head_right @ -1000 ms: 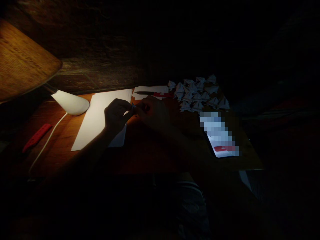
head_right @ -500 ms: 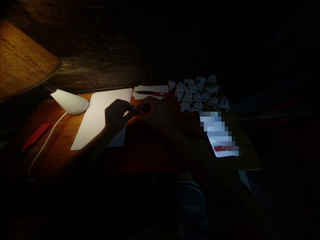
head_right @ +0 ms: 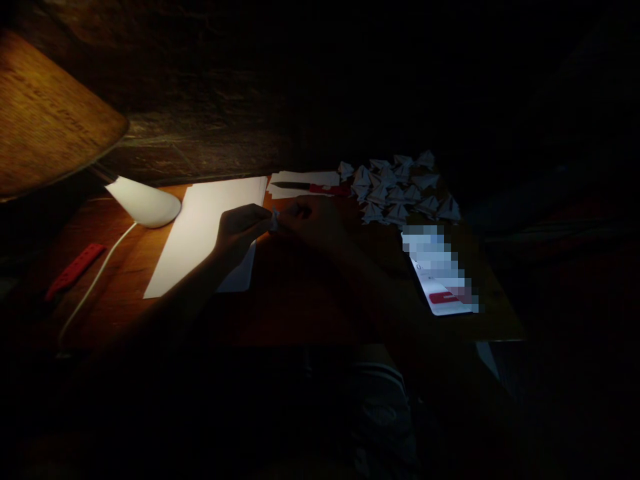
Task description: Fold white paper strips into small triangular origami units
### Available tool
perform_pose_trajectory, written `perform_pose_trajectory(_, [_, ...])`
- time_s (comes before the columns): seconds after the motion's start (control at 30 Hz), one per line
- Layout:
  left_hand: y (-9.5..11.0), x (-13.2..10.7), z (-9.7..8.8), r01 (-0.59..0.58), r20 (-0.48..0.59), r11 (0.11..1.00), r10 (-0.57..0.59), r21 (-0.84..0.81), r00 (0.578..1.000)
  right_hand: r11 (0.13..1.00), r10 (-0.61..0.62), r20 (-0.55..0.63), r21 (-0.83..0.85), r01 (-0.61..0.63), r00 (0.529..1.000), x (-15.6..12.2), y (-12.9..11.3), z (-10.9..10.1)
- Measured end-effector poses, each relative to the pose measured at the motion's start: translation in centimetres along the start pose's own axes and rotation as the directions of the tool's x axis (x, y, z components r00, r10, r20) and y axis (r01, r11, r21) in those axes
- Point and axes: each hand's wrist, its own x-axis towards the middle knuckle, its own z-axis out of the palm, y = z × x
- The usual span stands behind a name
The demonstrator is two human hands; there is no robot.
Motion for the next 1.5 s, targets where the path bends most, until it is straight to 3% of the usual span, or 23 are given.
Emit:
perform_pose_trajectory(0.2, [1.2, -0.3, 0.0, 0.060, 0.062, 0.998, -0.060, -0.007, 0.996, 0.998, 0.056, 0.093, 0.023, -0.059, 0.994, 0.2, 0.1, -0.5])
perform_pose_trajectory(0.37, [1.4, -0.3, 0.1, 0.099, 0.103, 0.994, -0.093, -0.049, 0.990, 0.999, 0.022, 0.095, 0.034, -0.025, 0.995, 0.2, 0.6, -0.5])
perform_pose_trajectory(0.7, [0.8, -0.1, 0.1, 0.137, 0.105, 0.986, -0.127, -0.095, 0.986, 0.999, 0.039, 0.077, -0.001, -0.039, 0.996, 0.1, 0.3, -0.3])
perform_pose_trajectory(0.93, [0.5, 0.1, 0.2, 0.150, 0.073, 0.973, -0.139, -0.177, 0.988, 0.985, 0.111, 0.116, 0.119, -0.125, 0.987, -0.1, -0.1, -0.1])
perform_pose_trajectory(1.17, [0.2, 0.1, 0.0, 0.208, 0.112, 0.964, -0.191, -0.166, 0.975, 0.994, 0.045, 0.109, 0.092, -0.055, 0.993, -0.1, -0.2, 0.1])
perform_pose_trajectory(1.37, [-0.4, 0.0, -0.2, 0.187, 0.205, 0.962, -0.146, -0.198, 0.968, 0.999, -0.006, 0.176, 0.048, -0.002, 0.984, -0.2, -0.2, -0.5])
perform_pose_trajectory(1.5, [-0.6, 0.0, -0.2, 0.195, 0.217, 0.962, -0.152, -0.190, 0.964, 0.999, -0.054, 0.147, -0.001, 0.054, 0.988, -0.3, 0.2, -0.4])
